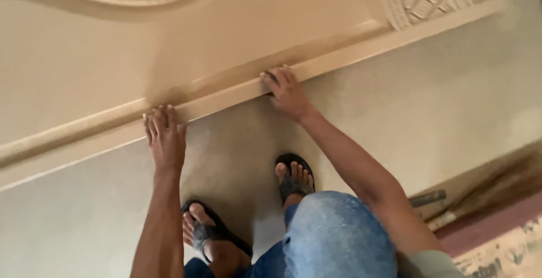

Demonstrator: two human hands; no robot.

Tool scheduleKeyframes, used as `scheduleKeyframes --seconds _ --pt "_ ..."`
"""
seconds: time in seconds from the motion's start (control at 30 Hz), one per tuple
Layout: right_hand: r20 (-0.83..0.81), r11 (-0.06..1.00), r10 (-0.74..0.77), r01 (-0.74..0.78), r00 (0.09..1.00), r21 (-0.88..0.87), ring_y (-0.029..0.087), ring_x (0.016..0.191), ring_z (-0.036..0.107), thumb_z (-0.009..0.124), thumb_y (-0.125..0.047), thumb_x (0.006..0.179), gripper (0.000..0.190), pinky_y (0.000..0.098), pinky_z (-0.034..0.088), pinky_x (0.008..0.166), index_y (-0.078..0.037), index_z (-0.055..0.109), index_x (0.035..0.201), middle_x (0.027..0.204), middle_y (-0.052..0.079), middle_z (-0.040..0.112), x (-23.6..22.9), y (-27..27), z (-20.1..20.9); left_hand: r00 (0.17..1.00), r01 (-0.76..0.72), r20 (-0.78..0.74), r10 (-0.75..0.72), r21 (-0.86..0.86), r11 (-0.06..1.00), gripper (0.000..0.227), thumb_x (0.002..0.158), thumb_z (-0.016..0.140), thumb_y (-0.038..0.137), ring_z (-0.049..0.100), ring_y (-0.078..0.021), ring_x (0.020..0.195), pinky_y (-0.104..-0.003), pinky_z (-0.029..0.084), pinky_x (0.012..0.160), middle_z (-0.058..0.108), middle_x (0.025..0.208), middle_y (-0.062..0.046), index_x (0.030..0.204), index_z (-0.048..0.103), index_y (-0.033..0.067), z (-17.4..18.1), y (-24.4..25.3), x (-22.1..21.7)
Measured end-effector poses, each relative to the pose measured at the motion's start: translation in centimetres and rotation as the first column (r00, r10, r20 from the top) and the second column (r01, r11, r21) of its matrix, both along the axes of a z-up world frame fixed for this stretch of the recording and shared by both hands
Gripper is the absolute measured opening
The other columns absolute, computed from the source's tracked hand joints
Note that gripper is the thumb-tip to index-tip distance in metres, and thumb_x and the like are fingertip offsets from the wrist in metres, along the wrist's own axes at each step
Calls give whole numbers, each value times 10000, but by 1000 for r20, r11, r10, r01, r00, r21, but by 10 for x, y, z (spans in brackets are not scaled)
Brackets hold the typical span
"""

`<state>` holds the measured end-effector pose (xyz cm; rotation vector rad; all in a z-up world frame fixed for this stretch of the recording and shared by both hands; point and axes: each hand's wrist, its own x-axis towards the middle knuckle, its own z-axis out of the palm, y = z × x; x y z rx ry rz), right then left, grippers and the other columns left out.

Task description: The person positions a large plywood sheet on the floor and places a carved wooden panel on top. They then align and fit several thin wooden strips along the edges of the carved panel, adjusting them by hand to ensure a snug fit.

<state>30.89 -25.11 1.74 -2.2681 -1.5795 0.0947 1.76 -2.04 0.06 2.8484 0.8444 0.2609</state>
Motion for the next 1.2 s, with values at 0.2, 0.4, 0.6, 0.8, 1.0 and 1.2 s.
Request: scheduleKeyframes --seconds 0.2,0.4,0.6,0.8,1.0,1.2 --pt "-18 999 -5 6 1000 50 352 1317 515 729 -42 790 614 521 357 1221 -78 598 1388 1328 134 572 9 -3 -3 999 33 26 -30 -124 992 752 824 845 268 457 -441 1379 -545 400 1141 518 1441 -200 1483 540 71 -2 -24 49" --pt "14 1000 -5 5 1000 12 355 1332 515 676 -15 836 581 518 358 1219 -57 598 1411 1350 150 586 5 0 -6 999 38 18 -37 -79 996 726 845 851 236 487 -397 1360 -527 415 1190 536 1369 -168 1474 545 40 6 -27 46" --pt "-31 1000 24 -24 999 -8 389 1315 512 752 -100 825 615 523 343 1196 -19 579 1410 1347 181 585 5 -2 -1 997 59 52 -56 -49 997 687 860 830 202 485 -397 1356 -521 405 1196 535 1379 -173 1461 559 8 0 -29 45" --pt "-30 999 27 -27 999 -23 400 1294 517 756 -109 836 601 525 371 1164 -17 593 1407 1345 183 594 10 -1 2 998 49 34 -46 -74 996 654 883 805 196 492 -390 1343 -528 404 1201 536 1373 -166 1460 546 29 -2 -28 48" --pt "9 999 29 -29 1000 -21 391 1293 523 750 -87 843 579 510 390 1158 -29 609 1401 1350 173 599 8 0 -2 999 22 36 -19 -69 997 614 905 781 212 504 -418 1328 -534 431 1152 540 1364 -183 1440 547 24 -3 -28 48" --pt "-1 999 24 -24 1000 -42 403 1278 506 785 -122 805 635 513 389 1146 -48 603 1408 1328 163 588 7 0 6 996 41 89 -30 -118 992 619 905 781 209 492 -417 1352 -524 433 1135 539 1387 -165 1452 542 40 -1 -22 44"
